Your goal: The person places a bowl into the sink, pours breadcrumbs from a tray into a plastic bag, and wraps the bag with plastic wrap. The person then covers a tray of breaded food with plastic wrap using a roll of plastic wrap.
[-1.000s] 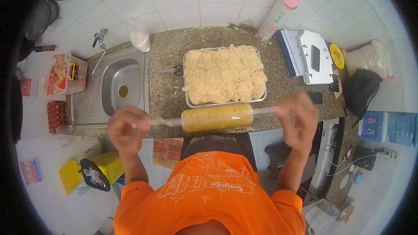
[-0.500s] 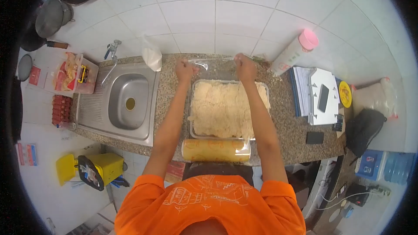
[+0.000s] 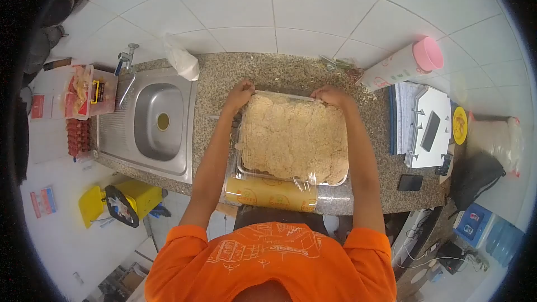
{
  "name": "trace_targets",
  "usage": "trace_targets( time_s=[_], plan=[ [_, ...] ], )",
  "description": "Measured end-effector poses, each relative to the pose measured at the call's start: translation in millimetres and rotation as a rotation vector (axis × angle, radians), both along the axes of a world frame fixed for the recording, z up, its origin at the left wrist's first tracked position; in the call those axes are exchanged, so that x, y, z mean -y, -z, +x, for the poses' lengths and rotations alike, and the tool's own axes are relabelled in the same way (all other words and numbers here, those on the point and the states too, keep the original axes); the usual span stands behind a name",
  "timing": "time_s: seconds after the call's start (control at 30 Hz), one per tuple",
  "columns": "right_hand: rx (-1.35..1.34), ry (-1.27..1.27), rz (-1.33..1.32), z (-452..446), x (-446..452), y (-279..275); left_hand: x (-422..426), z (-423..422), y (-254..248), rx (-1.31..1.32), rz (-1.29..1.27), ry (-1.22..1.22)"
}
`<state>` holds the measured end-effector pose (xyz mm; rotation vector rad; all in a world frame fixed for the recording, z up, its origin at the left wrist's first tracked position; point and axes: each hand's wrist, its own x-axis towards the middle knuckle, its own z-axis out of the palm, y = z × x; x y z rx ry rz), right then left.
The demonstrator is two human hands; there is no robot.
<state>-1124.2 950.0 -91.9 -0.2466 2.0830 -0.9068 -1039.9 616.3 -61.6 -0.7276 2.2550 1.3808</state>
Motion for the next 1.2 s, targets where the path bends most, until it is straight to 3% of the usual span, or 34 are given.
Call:
trace_targets(
  time_s=[0.1, 0.17, 0.23, 0.3, 0.43, 0.5, 0.6, 0.7, 0.8, 0.93, 1.0, 1.2],
  plan=[
    [0.051, -0.033, 0.065, -3, 0, -19, -4, 20, -21, -0.073, -0.011, -0.045],
    [0.038, -0.110, 0.136, 4, 2, -36, 5, 45, -6, -0.061, -0.026, -0.055],
    [-0.243, -0.282, 0.056, 5, 8, -46, 12, 69, 5, -0.066, -0.041, -0.063],
    [-0.206, -0.319, 0.051, 2, 10, -43, 12, 117, 9, -0.222, -0.159, -0.145],
    [-0.150, -0.346, 0.048, 5, 17, -47, 10, 171, -7, 0.017, -0.149, 0.022],
    [-0.118, -0.343, 0.086, 8, 21, -56, 5, 188, -11, 0.022, 0.023, -0.096],
    [-0.101, -0.340, 0.075, 9, 18, -46, 14, 204, 41, -0.036, 0.167, -0.068],
    [-0.158, -0.322, -0.007, 11, 17, -32, 5, 196, 29, -0.156, 0.226, -0.076],
    [-0.165, -0.305, -0.020, 12, 21, -37, -5, 189, 21, -0.022, 0.151, -0.180],
    [-0.175, -0.321, -0.083, 11, 21, -29, -20, 193, 29, -0.071, 0.247, -0.339],
    [-0.163, -0.337, -0.037, 9, 22, -36, -26, 187, 23, -0.277, 0.080, -0.330],
    [-0.129, -0.352, 0.029, -6, 24, -70, -22, 162, -22, -0.257, 0.031, -0.325]
  ],
)
